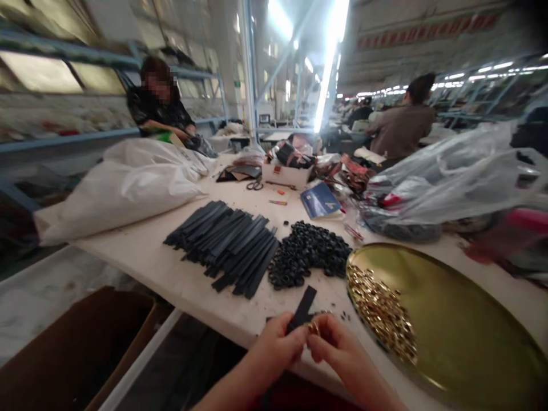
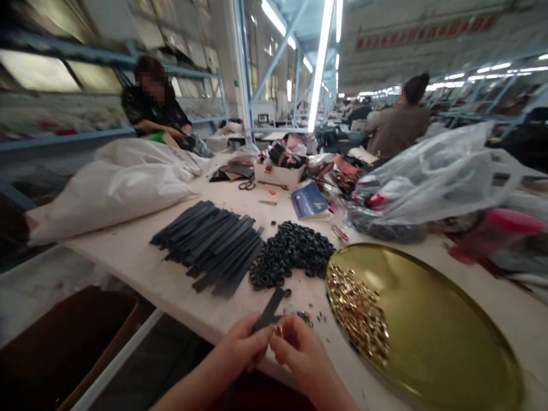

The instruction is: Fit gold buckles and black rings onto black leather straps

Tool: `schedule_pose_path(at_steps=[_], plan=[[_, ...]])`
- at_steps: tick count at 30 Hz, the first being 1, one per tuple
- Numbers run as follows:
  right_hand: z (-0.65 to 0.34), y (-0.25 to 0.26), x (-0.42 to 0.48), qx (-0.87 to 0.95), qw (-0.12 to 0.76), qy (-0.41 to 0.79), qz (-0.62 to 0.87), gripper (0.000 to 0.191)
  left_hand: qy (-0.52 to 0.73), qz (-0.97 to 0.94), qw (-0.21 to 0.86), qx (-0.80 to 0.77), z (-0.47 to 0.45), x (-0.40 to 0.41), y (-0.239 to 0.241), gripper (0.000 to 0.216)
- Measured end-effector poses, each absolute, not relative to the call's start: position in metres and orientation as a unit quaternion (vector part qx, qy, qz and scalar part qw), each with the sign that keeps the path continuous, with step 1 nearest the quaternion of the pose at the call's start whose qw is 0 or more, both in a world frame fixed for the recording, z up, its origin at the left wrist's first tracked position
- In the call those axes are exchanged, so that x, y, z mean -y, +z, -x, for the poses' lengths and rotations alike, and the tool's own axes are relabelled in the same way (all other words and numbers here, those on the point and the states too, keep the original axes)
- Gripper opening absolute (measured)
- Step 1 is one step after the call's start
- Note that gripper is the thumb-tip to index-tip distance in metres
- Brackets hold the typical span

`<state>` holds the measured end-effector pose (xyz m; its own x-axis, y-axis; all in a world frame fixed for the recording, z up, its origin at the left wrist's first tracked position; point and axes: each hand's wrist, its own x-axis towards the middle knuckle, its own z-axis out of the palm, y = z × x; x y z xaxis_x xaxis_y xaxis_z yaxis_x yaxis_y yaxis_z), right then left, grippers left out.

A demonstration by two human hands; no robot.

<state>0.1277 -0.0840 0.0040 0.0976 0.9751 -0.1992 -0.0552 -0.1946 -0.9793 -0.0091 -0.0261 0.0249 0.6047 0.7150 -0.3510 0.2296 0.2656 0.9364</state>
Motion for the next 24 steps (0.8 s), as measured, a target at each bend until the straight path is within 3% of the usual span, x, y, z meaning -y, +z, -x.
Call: schedule_pose_path(at_steps=[3,7,11,16,20,24], plan=[[-0.13,0.005,0.086,0.351,0.557,0.534,0.53,0.03,0.143,-0.559,0.724,-0.377,0.006,0.029,0.028,0.03],[-0.128,0.004,0.089,0.27,0.588,0.574,0.502,0.025,0.155,-0.527,0.747,-0.374,0.009,0.033,0.031,0.027],[-0.124,0.0,0.086,0.073,0.653,0.623,0.424,0.027,0.146,-0.5,0.76,-0.388,0.014,0.037,0.029,0.023],[-0.122,-0.002,0.085,-0.061,0.685,0.634,0.354,0.036,0.123,-0.625,0.659,-0.4,0.025,0.039,0.02,0.022],[-0.125,-0.015,0.09,0.0,0.673,0.625,0.395,0.031,0.13,-0.757,0.5,-0.4,0.038,0.038,0.023,0.023],[-0.124,-0.029,0.083,0.296,0.576,0.553,0.524,0.025,0.09,-0.782,0.474,-0.394,0.044,0.03,0.022,0.019]])
